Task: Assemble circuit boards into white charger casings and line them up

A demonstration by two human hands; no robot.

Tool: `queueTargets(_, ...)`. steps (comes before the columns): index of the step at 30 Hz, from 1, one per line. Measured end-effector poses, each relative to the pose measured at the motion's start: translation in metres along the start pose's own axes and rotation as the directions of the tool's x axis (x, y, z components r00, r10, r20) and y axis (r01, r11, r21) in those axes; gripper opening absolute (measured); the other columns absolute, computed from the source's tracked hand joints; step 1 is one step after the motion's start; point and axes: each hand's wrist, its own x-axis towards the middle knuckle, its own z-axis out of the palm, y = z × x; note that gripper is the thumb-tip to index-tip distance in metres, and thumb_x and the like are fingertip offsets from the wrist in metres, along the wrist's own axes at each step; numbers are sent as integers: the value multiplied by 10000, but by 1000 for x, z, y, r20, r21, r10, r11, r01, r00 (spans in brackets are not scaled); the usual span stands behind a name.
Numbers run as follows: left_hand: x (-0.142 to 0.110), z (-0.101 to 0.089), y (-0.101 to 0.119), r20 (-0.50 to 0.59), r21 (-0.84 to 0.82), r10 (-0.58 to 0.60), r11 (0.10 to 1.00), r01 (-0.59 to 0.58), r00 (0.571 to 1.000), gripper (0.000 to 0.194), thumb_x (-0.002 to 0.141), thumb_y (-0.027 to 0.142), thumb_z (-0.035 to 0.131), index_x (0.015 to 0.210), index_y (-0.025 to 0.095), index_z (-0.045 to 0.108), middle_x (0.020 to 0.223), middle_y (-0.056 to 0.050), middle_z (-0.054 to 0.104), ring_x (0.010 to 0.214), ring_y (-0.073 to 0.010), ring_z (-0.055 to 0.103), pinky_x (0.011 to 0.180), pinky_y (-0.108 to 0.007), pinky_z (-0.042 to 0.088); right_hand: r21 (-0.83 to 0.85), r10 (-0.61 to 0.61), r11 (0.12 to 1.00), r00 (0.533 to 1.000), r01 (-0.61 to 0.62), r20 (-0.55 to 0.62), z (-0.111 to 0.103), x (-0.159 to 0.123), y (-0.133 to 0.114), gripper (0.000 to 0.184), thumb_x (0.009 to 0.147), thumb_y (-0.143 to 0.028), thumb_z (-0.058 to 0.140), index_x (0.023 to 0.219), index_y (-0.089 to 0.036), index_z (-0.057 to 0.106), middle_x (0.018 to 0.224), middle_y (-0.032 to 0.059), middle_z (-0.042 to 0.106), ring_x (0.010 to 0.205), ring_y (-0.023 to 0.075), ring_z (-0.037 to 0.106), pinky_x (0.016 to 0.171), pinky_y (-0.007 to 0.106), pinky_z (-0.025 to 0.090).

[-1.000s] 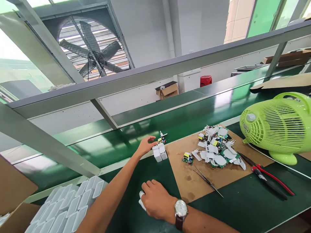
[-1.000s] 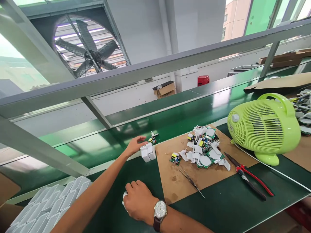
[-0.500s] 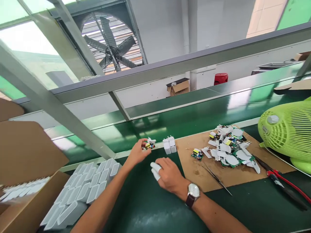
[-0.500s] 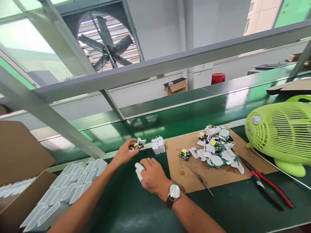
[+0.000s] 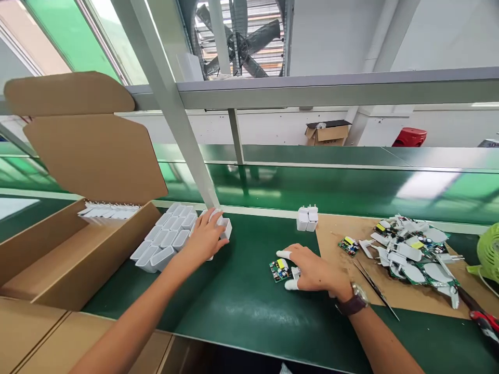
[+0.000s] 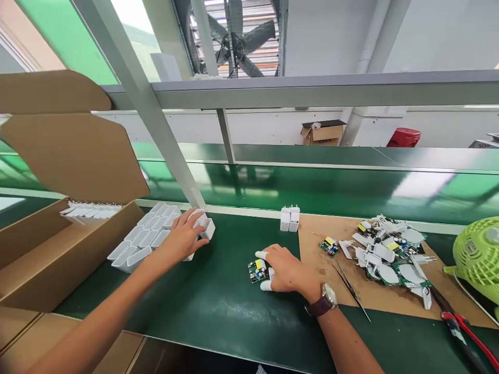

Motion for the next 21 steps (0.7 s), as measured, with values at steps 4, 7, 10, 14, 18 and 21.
queueTargets(4,4,16,29,130,-142,85,988,-66,988,97,882,205,632,812,185,696,1427,-174,584,1422,-421,453,1152,-633,390,-69,-18,997,1000,16,-24,2,2,-4,536,760,-104,684,1283,-216,657,1081,81,707,1000,259,662,891,383,553)
queueTargets(7,8,31,63,220,-387,158,920,-63,963,86,917,264,622,900,202,679,1499,-141,524,1316,-323,580,1101,-465,493,-45,11,999,990,-18,-143,6,5,5,484,794,-132,649,1275,-183,635,1081,92,693,1003,263,656,900,407,566)
queueTargets(10,6,49,82,188,-595,159,803,-16,969,65,917,271,641,944,212,649,1472,-121,539,1263,-269,619,1068,-392,522,88,70,995,949,-45,-307,8,7,16,496,849,-168,604,1343,-200,571,1220,105,654,1008,229,672,883,383,602)
queueTargets(14,-3,68,83,194,-744,25,656,131,981,556,840,285,758,1347,245,534,1396,-131,612,1252,-276,638,1092,-441,521,327,136,945,892,14,-430,12,9,16,512,903,-187,562,1406,-276,524,1340,98,600,979,185,702,810,324,643)
queueTargets(18,-7,69,77,222,-778,77,615,128,972,765,850,172,665,1552,265,375,1502,-124,561,1338,-285,595,1144,-453,489,446,137,890,880,92,-454,19,11,6,554,917,-189,560,1455,-293,473,1440,128,519,1086,205,696,818,319,654)
queueTargets(21,-6,65,71,121,-684,80,729,24,989,636,852,70,519,1457,267,542,1576,-111,469,1428,-300,497,1164,-486,462,410,172,911,862,45,-477,23,12,3,535,920,-193,573,1444,-267,492,1450,145,510,1127,224,679,873,349,649)
